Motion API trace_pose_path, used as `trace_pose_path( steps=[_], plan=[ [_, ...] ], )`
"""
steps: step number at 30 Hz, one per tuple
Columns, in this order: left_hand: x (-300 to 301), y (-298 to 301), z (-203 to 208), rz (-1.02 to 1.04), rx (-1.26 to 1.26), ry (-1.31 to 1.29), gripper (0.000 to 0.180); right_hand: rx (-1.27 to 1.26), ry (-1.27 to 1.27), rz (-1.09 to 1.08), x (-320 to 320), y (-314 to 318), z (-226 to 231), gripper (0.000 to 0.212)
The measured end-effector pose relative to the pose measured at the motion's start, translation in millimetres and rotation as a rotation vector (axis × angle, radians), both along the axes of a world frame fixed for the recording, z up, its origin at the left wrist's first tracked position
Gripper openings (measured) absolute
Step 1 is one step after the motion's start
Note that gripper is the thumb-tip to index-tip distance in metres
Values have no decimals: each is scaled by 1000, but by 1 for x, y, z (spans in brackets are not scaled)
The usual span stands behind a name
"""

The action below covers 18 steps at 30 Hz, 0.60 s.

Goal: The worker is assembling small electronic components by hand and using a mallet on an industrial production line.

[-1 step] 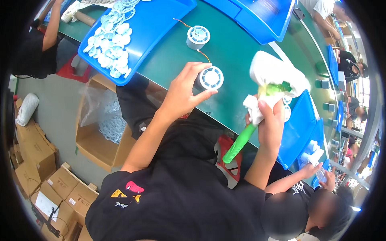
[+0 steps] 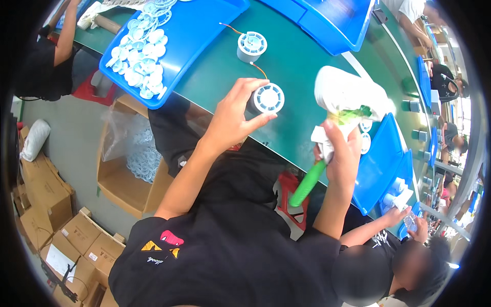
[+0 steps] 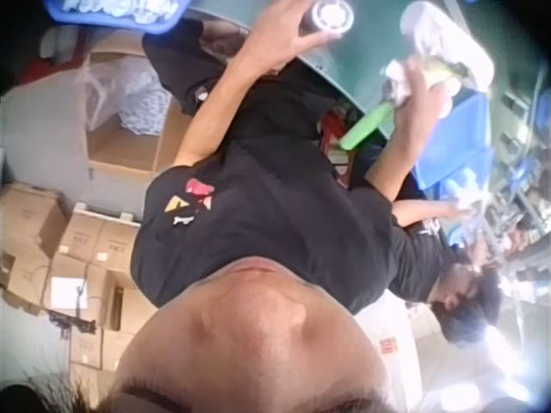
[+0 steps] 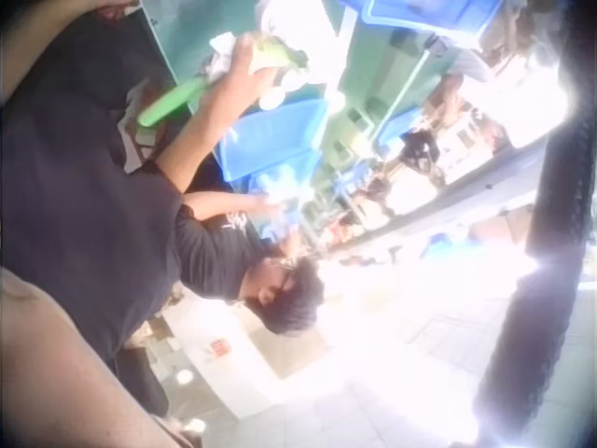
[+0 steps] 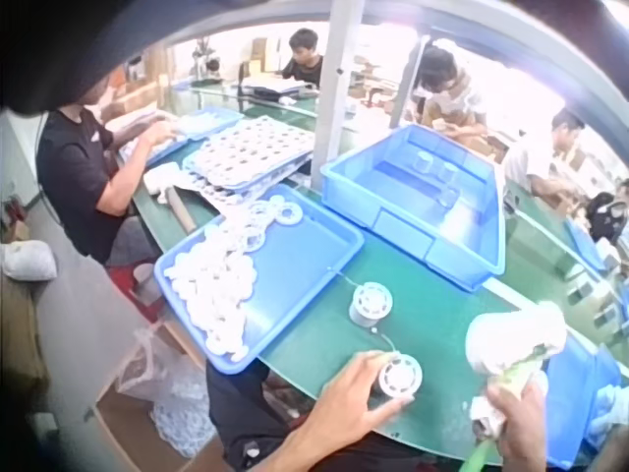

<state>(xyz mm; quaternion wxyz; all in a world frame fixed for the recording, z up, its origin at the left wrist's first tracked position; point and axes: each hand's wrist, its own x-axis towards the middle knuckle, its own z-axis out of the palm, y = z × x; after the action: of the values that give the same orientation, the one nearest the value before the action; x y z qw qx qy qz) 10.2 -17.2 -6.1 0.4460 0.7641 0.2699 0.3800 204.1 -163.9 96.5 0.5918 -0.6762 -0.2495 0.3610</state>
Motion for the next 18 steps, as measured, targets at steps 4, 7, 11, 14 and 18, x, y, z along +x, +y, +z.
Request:
trace_pose_path(
  steps=[4,7,11,14,18],
  plan=[
    [-2,-2,2,-4,-19,-24,65,-43,-591,-101,-10,11,-5,29],
    [-3,-3,4,-15,-76,-30,64,-349,-816,151,-20,8,-18,34],
    [-4,0,-5,12,-43,-30,66,-341,-846,51,-12,-2,-12,29],
    [-1,1,0,-85,-37,-2,77,-370,-942,52,-20,-8,-18,33],
    [0,2,-2,-15,-3,8,88,-356,-872,77,-20,7,1,34]
  ],
)
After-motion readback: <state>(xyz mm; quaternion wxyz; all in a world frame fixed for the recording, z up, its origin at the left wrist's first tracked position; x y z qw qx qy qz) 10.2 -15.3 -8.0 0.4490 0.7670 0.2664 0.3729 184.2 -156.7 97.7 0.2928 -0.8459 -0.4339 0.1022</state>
